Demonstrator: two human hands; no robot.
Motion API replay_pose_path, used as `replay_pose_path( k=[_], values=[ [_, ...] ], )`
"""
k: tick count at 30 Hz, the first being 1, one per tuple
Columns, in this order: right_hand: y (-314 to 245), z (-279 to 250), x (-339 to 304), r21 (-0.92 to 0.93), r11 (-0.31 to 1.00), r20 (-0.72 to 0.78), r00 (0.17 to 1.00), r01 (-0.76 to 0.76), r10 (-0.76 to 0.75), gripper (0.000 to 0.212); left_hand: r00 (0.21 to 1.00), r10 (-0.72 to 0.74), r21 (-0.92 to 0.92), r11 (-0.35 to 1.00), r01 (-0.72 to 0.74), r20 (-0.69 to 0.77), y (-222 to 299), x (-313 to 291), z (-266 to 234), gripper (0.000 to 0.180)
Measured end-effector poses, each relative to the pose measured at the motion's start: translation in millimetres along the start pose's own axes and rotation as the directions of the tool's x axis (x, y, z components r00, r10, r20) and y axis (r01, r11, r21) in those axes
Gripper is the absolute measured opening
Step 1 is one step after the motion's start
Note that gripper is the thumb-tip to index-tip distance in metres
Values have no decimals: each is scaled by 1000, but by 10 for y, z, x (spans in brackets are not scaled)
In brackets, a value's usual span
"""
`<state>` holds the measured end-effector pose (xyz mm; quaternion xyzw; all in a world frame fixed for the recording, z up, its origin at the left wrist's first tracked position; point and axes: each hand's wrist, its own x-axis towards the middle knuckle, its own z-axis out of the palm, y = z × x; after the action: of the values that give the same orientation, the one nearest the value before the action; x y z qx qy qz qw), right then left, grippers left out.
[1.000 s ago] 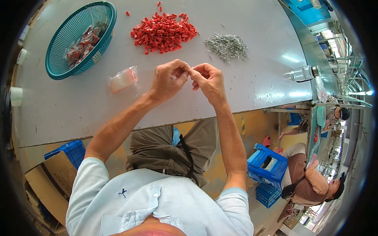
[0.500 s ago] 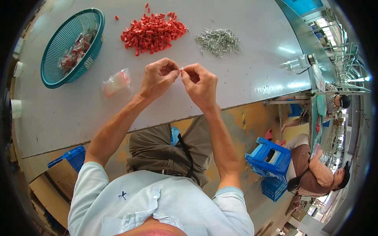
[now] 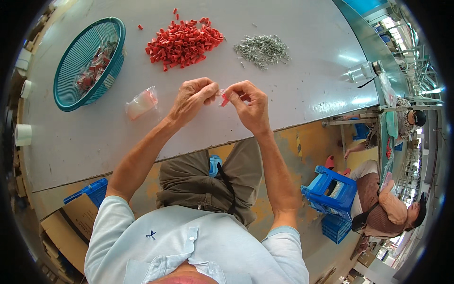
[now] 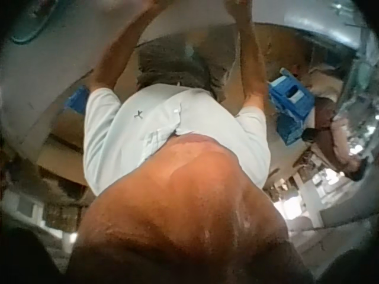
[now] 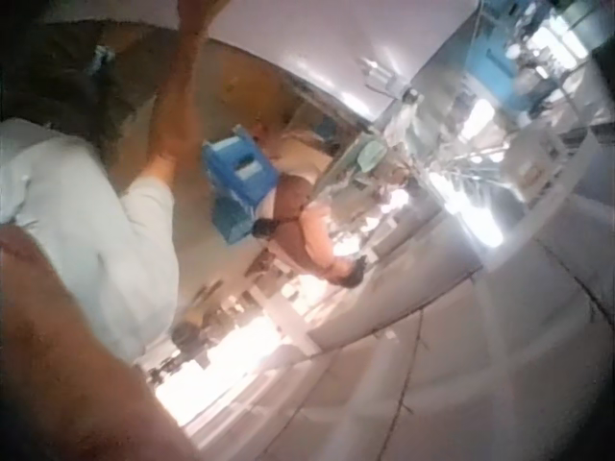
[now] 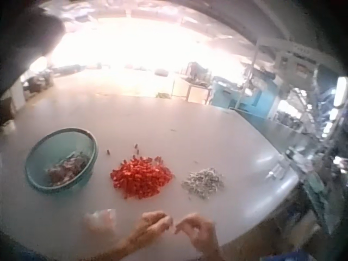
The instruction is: The person places small red plastic components and silver metal pins into transparent plastic bags by hand for packaging.
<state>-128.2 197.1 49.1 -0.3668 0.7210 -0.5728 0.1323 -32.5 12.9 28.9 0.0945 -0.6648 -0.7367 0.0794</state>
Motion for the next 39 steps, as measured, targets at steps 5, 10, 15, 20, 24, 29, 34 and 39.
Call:
replay_pose_path(
  k=[5, 10, 15, 20, 24, 29, 34, 39],
  values=[
    [-49, 70, -76, -8, 998, -197, 979, 55, -55, 7, 998, 60, -60, 996, -62, -35, 49, -32, 69, 30],
    [-97, 81, -105, -74, 994, -191, 980, -77, 62, 7, 993, 101, 9, 995, -102, 60, 47, -7, 98, 25],
    [209, 77, -104, 143, 989, -133, 989, -40, 59, 9, 994, 92, -49, 995, -90, 55, 39, 28, 136, 19],
    [-11, 143, -139, 172, 984, -114, 992, -41, 61, 9, 993, 78, -28, 997, -75, 92, 67, -119, 37, 7],
    [-64, -33, -177, 193, 977, -94, 989, -94, 114, 9, 989, 90, -34, 996, -86, 114, 21, -10, 161, 5],
    [-93, -129, -203, 108, 989, -29, 994, -106, 109, 9, 977, 113, -50, 993, -106, 179, 11, 48, 142, 5],
    [-19, 174, -157, 227, 970, 1, 996, -85, 87, 5, 999, 47, 26, 999, -47, -11, 116, -246, -81, 3],
    [47, 170, -244, 399, 913, -25, 994, -91, 110, 7, 989, 66, 154, 984, -87, 135, -90, 85, 70, 8]
  ],
)
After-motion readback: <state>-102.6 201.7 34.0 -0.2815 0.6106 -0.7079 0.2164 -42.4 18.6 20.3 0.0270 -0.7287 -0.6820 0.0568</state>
